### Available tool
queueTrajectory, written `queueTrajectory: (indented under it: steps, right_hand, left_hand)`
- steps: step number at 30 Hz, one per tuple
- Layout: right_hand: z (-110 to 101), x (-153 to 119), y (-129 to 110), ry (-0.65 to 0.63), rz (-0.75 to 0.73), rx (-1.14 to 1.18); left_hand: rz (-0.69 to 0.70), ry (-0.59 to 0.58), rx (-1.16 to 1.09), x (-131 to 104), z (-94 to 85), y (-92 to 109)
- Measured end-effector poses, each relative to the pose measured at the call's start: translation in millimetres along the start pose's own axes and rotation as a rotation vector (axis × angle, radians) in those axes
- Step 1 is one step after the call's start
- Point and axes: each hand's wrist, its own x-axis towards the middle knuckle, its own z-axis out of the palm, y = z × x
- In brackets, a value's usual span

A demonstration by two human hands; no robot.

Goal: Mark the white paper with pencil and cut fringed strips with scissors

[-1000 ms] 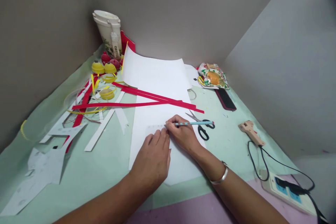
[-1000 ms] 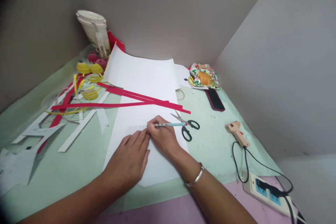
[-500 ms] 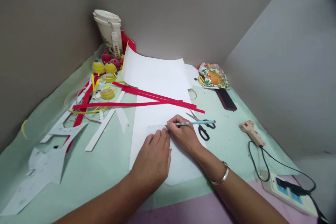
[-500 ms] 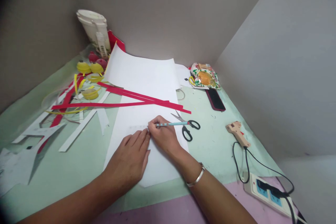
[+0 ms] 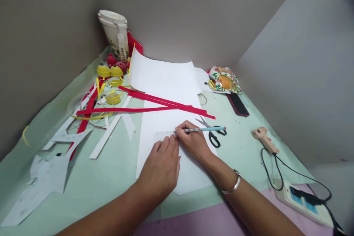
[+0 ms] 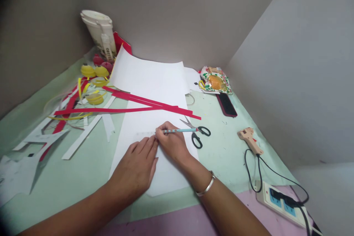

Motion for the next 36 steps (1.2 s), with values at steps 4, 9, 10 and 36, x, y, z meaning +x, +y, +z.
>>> queueTrajectory:
  steps: [4, 9, 10, 36]
  right_hand:
    - [-0.1, 0.2, -0.3, -0.005, 0.01, 0.006]
    - [-1.4, -0.2, 0.0, 0.013, 0.008, 0.033]
    - [-1.7, -0.5, -0.1, 0.015, 0.007, 0.038]
    - [-0.3, -0.6, 0.2, 0.005, -0.005, 0.022]
  left_hand:
    - [-0.008, 0.0, 0.002, 0.4, 1.2, 0.6]
    - [-0.008, -0.018, 0.0, 0.8, -0.1, 0.2]
    - [-0.007, -0.02, 0.001, 0.6, -0.4, 0.0]
    - [-0.01, -0.023, 0.008, 0.7, -1.1, 0.7]
